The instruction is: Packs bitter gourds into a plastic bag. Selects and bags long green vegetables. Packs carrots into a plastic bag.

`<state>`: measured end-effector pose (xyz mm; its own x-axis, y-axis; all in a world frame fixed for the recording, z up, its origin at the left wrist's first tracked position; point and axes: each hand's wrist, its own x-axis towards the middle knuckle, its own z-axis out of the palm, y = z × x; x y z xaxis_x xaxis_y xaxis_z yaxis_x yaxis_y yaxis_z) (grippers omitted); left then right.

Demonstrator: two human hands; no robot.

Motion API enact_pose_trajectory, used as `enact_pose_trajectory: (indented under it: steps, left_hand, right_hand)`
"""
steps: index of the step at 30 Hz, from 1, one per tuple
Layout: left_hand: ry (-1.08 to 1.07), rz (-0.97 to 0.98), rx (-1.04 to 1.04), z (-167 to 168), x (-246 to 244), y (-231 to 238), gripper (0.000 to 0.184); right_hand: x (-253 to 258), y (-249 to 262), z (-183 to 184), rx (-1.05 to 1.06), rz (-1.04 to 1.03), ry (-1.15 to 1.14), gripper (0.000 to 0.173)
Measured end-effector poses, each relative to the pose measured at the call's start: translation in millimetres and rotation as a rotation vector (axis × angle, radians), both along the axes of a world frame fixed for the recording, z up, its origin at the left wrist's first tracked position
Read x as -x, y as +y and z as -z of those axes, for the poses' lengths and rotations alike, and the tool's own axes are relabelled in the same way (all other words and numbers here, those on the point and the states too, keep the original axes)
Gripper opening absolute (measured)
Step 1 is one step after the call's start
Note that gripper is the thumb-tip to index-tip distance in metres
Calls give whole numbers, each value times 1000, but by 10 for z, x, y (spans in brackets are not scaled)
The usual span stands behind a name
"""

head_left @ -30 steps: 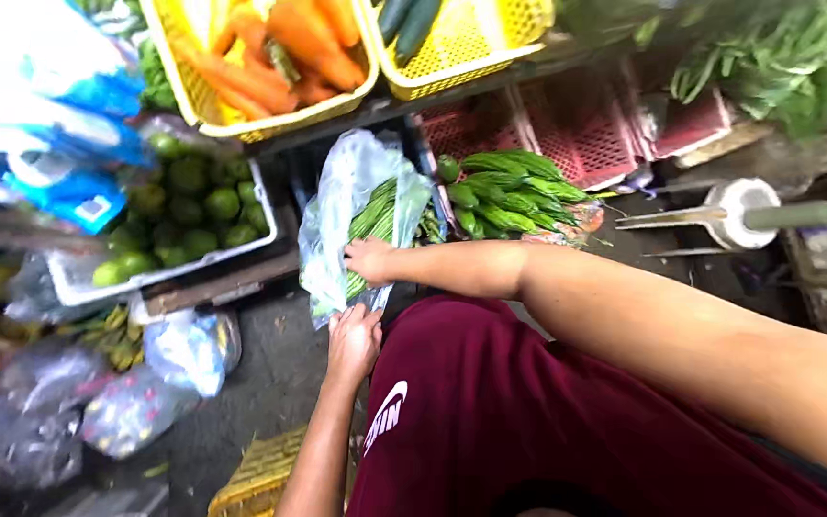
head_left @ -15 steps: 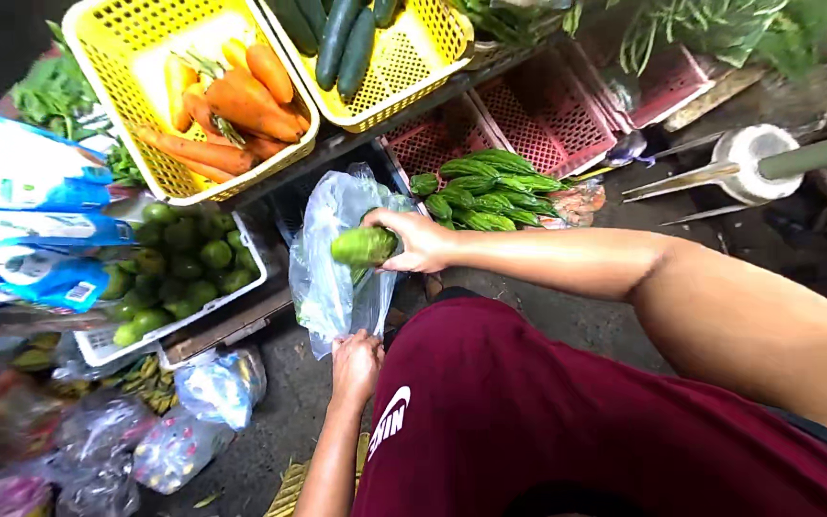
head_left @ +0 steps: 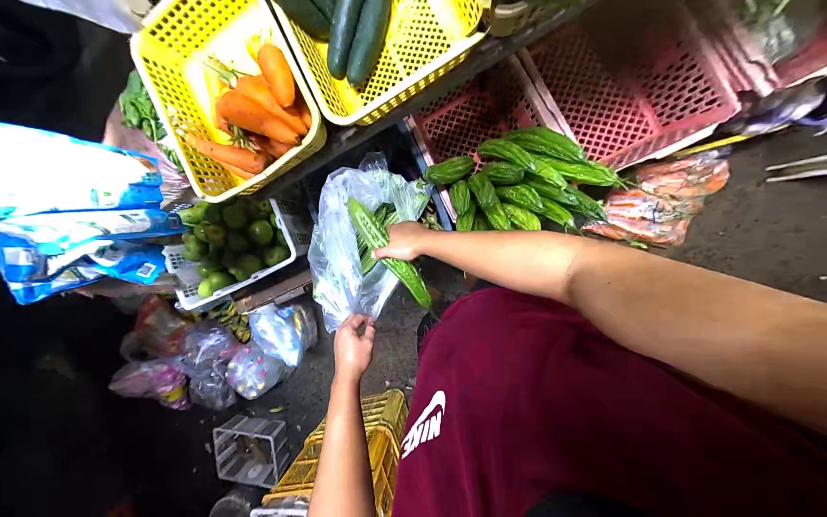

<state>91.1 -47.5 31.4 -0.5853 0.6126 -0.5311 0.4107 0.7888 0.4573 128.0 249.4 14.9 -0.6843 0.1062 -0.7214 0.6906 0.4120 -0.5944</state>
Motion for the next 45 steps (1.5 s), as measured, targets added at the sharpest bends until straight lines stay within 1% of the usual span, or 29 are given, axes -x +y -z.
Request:
enact_pose_trajectory:
  steps: [2, 3, 4, 7, 8, 9, 10, 11, 13, 14, 17, 19, 22, 24, 27, 30, 31, 35, 37, 38, 40, 42, 43, 44, 45]
  left_hand:
    - [39, -40, 26, -52, 21, 86, 20]
    - [83, -56, 34, -84, -9, 158, 20]
    - [146, -69, 26, -122, -52, 251, 25]
    - [306, -38, -63, -207, -206, 634, 70]
    - [324, -15, -96, -193, -245, 767, 81]
    - [327, 12, -117, -164, -266, 899, 87]
    - [305, 37, -131, -129, -257, 1012, 86]
    - [255, 49, -137, -101, -212, 1112, 82]
    - [81, 11, -121, -93, -61, 1273, 74]
    - [-11, -30, -114, -109, 13, 1321, 75]
    - [-254, -121, -74, -220, 135, 1435, 96]
    - [-382, -194, -103, -266, 136, 1414, 97]
    - [-523, -302, -193, -423, 278, 1303, 80]
    - [-550, -368, -228, -520, 450, 1184, 68]
    - [-520, -440, -260, -637, 743, 999, 63]
    - [-545, -464, -306, -521, 1047, 916, 62]
    - [-542, -449, -297, -453, 1147, 931, 62]
    - [-550, -413, -217, -213, 1438, 1035, 61]
    - [-568, -395, -208, -156, 1546, 1109, 61]
    - [-585, -379, -206, -149, 1594, 1123, 60]
    - [-614, -310, -201, -156, 1705, 1134, 62]
    - [-638, -228, -197, -220, 1798, 1176, 64]
    - [-645, -193, -189, -275, 1831, 1212, 64]
    - [-650, -165, -179, -337, 1854, 1257, 62]
    - [-651, -138, -168, -398, 1866, 1329, 58]
  right_hand:
    - [-41, -76, 5, -107, -114, -59, 79]
    - [-68, -111, 16, -118, -132, -79, 77]
    - [-89, -120, 15, -108, -127, -95, 76]
    - [-138, -13, -81, 34, 10, -150, 81]
    - [-156, 23, -132, 77, 78, -159, 82]
    - [-171, 50, -187, 106, 129, -164, 83]
    - [-186, 62, -223, 120, 163, -161, 84]
    - [-199, 71, -239, 130, 187, -151, 83]
    - [-224, 89, -232, 159, 260, -131, 82]
    - [-243, 82, -224, 178, 314, -119, 82]
    - [-243, 21, -248, 261, 462, -74, 83]
    - [-236, -85, -262, 345, 522, -71, 83]
    - [-203, -185, -351, 462, 603, -64, 81]
    - [-163, -178, -445, 495, 579, -33, 73]
    - [-80, -101, -458, 383, 441, 19, 57]
    - [49, 35, -322, 232, 391, 44, 41]
    - [114, 95, -268, 202, 371, 52, 39]
    - [339, 230, -114, 158, 287, 26, 37]
    - [393, 228, -88, 51, 208, 51, 33]
    - [376, 193, -141, -39, 168, 109, 29]
    - [294, 209, -403, -221, 71, 276, 32]
    - [166, 389, -677, -384, 73, 457, 34]
    - [121, 539, -769, -443, 121, 475, 34]
    - [101, 708, -813, -489, 180, 436, 36]
    - [106, 890, -806, -520, 240, 338, 39]
